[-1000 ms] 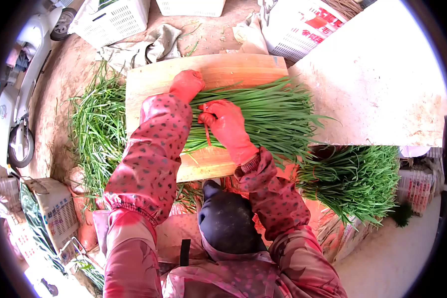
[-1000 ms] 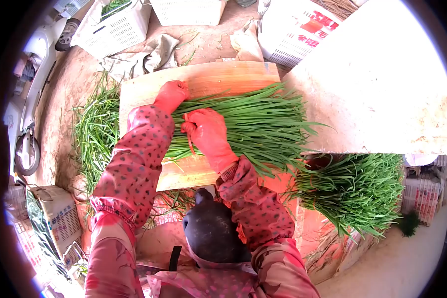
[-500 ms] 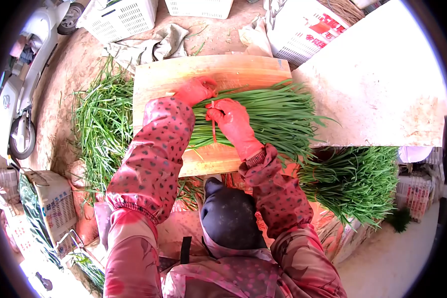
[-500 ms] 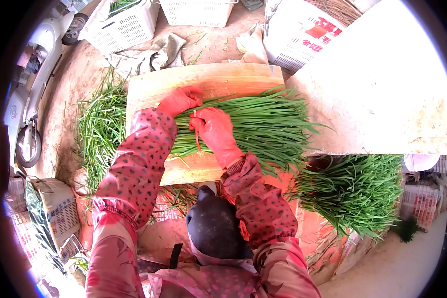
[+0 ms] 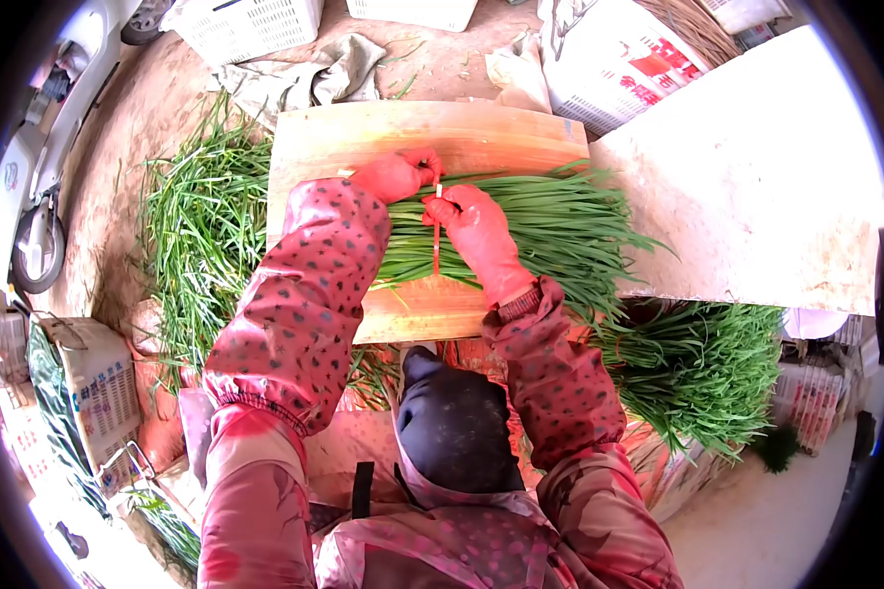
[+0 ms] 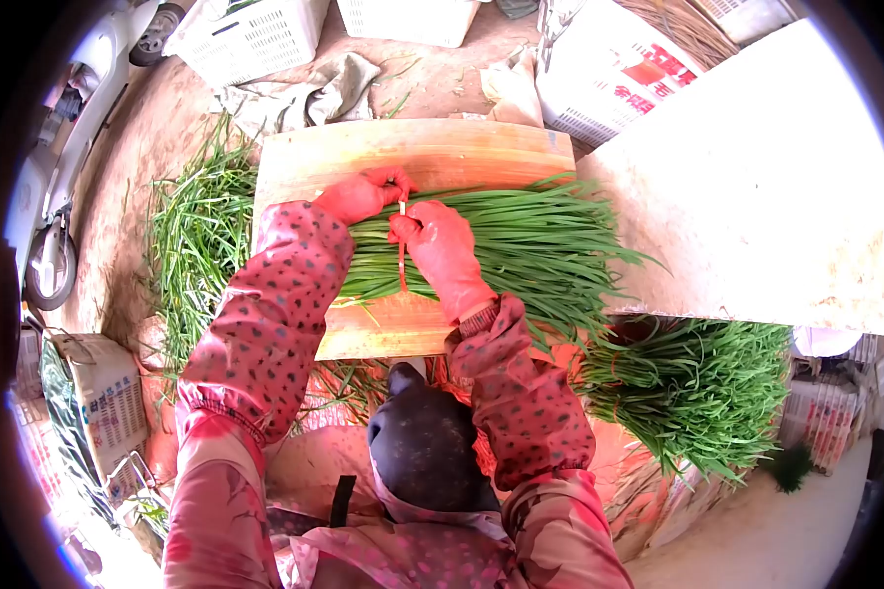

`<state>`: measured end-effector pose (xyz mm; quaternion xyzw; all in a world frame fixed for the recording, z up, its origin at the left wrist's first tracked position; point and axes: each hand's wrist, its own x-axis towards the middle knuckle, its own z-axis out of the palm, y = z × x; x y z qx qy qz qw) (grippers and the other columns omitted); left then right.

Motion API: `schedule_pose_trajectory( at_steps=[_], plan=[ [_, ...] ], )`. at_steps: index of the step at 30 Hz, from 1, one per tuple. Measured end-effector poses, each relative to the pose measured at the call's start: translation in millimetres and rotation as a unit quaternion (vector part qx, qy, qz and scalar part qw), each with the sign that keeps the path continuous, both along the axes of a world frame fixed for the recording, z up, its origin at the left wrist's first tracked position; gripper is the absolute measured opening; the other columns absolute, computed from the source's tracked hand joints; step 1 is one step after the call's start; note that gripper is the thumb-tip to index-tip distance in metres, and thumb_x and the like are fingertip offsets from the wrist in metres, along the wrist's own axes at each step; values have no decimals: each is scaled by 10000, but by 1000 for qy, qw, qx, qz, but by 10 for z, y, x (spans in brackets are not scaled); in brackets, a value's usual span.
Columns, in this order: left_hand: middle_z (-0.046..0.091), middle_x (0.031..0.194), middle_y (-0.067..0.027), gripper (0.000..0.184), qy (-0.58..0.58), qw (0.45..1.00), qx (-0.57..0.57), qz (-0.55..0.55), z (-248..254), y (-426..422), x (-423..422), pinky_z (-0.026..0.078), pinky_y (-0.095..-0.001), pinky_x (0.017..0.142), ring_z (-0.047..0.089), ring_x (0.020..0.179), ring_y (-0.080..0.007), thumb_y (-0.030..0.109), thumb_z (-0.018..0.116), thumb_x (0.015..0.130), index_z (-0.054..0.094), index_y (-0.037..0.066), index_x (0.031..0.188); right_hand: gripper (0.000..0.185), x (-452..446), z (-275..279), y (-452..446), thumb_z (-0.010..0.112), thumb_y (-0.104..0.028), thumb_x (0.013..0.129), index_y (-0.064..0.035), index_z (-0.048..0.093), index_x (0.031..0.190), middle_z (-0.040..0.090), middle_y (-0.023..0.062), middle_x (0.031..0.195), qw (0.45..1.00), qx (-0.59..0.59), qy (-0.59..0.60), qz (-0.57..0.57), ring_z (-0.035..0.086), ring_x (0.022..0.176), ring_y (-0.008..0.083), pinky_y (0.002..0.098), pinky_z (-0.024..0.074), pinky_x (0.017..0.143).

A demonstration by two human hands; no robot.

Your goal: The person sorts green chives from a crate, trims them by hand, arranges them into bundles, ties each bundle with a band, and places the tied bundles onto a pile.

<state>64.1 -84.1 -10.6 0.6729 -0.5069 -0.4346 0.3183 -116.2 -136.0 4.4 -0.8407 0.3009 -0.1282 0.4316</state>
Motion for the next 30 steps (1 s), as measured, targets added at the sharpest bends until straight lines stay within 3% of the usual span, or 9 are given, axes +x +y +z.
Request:
schedule_pose_trajectory(
  at_steps=[1,3,6,16,18,20,25,28,30],
  plan=[
    [635,1116,-56,65,1,1000,-1,2,-129,-4,35,437,-298,941,575,1046,-162,98,569,926,606,56,960,230,18,7,-16,628,-257,872,-38,694,851,661,123,851,1000,-4,21,-3,640,809,274,360,479,710],
    [634,1049,-31,70,114,987,-109,-4,-505,-34,122,440,-296,920,571,1017,-145,90,554,939,612,65,969,238,82,13,-50,634,-258,863,-26,688,843,666,126,842,999,12,35,-16,642,799,274,358,477,707],
    [630,993,-14,78,122,985,-120,-3,-427,25,116,437,-278,895,557,967,-121,82,540,948,611,68,976,250,122,49,-78,644,-256,848,-10,681,835,678,133,821,996,51,69,-25,645,778,270,355,475,706],
    [629,930,6,73,101,991,-75,-33,-314,28,127,441,-259,855,547,915,-101,82,600,918,628,57,980,264,148,136,-204,631,-251,851,6,695,854,688,132,791,990,79,107,50,646,763,231,335,475,732],
    [634,927,3,74,141,988,-61,-13,-334,16,124,448,-256,833,552,906,-94,76,614,906,637,56,973,258,157,159,-235,630,-245,850,3,699,862,688,133,791,988,85,108,66,644,763,230,333,474,735],
    [639,918,2,80,136,988,-65,-10,-372,7,124,452,-256,821,555,894,-93,75,619,901,645,55,974,259,164,122,-273,614,-266,798,-25,709,814,660,166,729,989,69,83,100,643,693,301,389,483,659],
    [657,893,-2,91,111,992,-58,12,-329,19,99,467,-258,791,570,854,-95,74,633,889,671,55,970,253,220,104,-349,609,-259,784,-28,713,781,653,174,711,983,95,94,125,649,702,309,388,489,666],
    [665,887,-4,96,190,980,-58,32,-291,44,70,472,-260,785,579,835,-99,73,642,881,679,54,968,256,246,113,-375,616,-272,781,-38,720,783,654,180,716,979,82,114,146,654,713,316,389,495,678],
    [666,884,-2,100,230,969,-78,46,-263,69,39,473,-258,783,585,834,-99,75,648,876,677,52,968,239,261,178,-376,622,-232,855,-9,709,860,674,74,744,969,67,176,162,585,719,132,302,460,697]
  ],
)
